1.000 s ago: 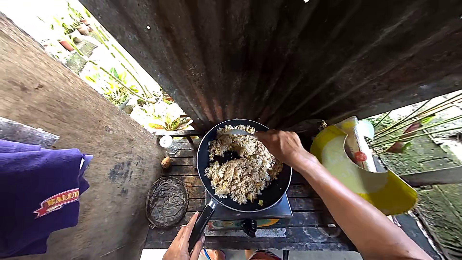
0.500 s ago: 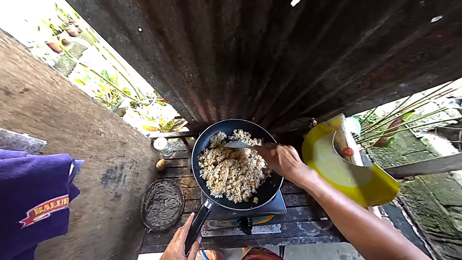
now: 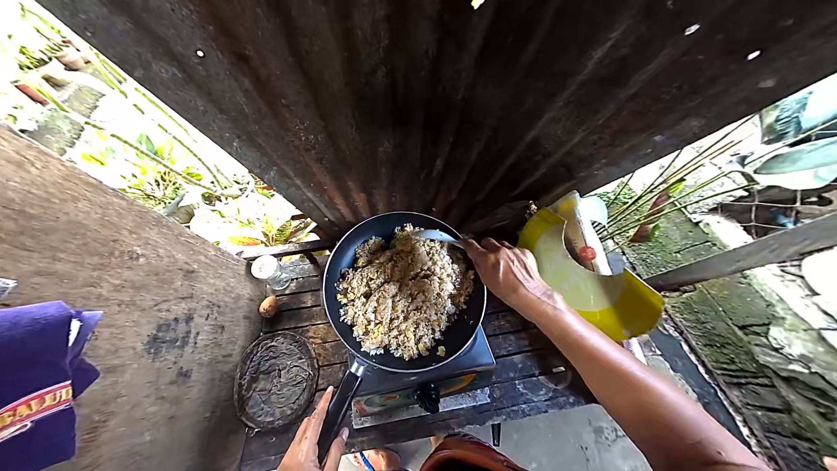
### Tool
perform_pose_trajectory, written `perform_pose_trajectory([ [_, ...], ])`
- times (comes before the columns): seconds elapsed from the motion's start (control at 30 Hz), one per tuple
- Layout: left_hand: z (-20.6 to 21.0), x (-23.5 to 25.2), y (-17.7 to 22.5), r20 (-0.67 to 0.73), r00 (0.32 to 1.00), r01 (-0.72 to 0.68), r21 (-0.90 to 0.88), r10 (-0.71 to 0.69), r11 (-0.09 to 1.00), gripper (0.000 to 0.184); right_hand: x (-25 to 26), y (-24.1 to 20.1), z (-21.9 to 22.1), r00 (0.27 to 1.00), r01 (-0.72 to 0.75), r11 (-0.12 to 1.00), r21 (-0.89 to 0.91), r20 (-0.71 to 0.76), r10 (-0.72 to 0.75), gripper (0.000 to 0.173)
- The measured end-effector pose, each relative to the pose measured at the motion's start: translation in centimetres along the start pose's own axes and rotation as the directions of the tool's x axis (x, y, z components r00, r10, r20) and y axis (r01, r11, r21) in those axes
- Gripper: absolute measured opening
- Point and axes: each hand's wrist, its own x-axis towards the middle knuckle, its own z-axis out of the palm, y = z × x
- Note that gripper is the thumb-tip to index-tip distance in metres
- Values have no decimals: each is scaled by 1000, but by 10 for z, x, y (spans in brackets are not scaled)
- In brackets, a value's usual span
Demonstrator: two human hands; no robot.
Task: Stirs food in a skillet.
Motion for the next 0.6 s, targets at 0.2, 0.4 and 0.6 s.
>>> perform_pose_trajectory([
  [0.2,-2,1,0,11,1000,0,-5,0,1000,56,-52,-24,-23,900,-199,980,-17,391,190,39],
  [0.4,-3,1,0,32,999,2,-5,-2,1000,57,-41,-38,-31,894,-234,969,-74,375,244,48],
  [0.6,-6,0,1,32,999,-15,10,15,1000,59,-67,-43,-38,724,-506,852,135,603,335,43],
])
